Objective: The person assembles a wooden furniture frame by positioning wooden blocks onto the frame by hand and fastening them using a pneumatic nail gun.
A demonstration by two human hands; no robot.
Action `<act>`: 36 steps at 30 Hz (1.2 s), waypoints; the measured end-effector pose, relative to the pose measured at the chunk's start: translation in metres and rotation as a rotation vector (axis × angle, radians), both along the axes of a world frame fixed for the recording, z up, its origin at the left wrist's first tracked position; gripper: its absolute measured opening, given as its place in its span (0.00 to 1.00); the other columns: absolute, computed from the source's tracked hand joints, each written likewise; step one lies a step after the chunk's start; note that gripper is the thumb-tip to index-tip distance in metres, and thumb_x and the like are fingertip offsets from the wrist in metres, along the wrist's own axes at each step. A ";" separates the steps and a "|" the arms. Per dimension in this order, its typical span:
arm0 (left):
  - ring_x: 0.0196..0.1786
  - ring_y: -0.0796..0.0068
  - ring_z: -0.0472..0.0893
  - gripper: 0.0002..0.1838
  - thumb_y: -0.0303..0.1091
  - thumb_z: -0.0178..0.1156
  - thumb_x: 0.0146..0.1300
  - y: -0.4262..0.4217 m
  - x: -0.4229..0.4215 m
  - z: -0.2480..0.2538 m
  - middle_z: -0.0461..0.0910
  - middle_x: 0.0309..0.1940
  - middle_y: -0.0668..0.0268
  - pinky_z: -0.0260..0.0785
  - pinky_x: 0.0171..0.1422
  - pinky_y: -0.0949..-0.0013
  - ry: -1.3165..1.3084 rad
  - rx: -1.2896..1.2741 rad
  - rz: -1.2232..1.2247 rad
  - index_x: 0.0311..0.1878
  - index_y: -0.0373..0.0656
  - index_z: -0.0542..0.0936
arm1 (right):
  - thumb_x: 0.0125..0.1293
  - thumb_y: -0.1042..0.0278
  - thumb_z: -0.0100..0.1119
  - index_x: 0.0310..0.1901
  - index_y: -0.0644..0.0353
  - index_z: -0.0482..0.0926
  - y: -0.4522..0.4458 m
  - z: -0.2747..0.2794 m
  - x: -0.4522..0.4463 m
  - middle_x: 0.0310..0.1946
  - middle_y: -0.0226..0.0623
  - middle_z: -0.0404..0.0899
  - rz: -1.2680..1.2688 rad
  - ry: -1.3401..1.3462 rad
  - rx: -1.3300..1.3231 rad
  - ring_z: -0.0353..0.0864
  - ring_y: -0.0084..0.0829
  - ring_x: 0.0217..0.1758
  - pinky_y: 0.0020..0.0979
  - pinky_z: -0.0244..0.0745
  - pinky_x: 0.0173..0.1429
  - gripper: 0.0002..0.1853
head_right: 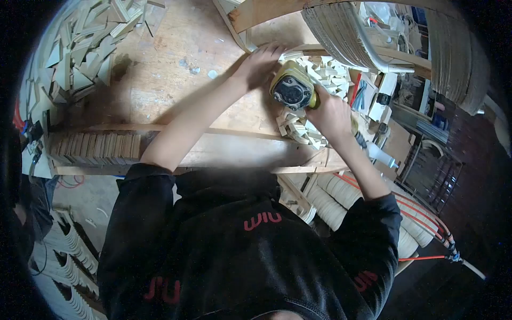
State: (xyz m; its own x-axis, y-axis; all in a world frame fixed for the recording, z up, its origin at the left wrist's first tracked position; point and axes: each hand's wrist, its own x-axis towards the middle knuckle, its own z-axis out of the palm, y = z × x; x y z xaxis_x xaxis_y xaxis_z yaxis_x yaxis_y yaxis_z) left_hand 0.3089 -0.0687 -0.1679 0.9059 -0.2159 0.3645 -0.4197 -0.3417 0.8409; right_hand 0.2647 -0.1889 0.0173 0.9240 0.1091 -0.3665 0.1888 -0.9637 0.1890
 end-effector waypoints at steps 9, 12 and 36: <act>0.55 0.53 0.68 0.31 0.37 0.63 0.51 0.100 -0.049 0.042 0.66 0.54 0.55 0.64 0.55 0.62 0.128 0.058 0.243 0.57 0.39 0.63 | 0.56 0.65 0.62 0.31 0.65 0.74 -0.030 0.009 -0.036 0.14 0.29 0.68 -0.907 0.250 1.059 0.66 0.19 0.12 0.24 0.62 0.17 0.11; 0.58 0.54 0.65 0.40 0.41 0.67 0.48 0.113 -0.015 0.048 0.62 0.56 0.50 0.59 0.62 0.60 0.065 0.050 0.322 0.61 0.36 0.59 | 0.59 0.62 0.56 0.30 0.58 0.68 -0.035 -0.016 -0.037 0.12 0.28 0.65 -1.295 0.339 1.539 0.64 0.22 0.11 0.25 0.60 0.16 0.11; 0.54 0.49 0.65 0.45 0.39 0.71 0.36 0.075 0.043 0.016 0.66 0.51 0.49 0.52 0.61 0.54 0.007 0.098 0.301 0.57 0.32 0.59 | 0.62 0.60 0.53 0.36 0.59 0.69 0.023 -0.084 -0.024 0.11 0.27 0.63 -1.384 0.382 2.074 0.63 0.20 0.10 0.24 0.61 0.15 0.11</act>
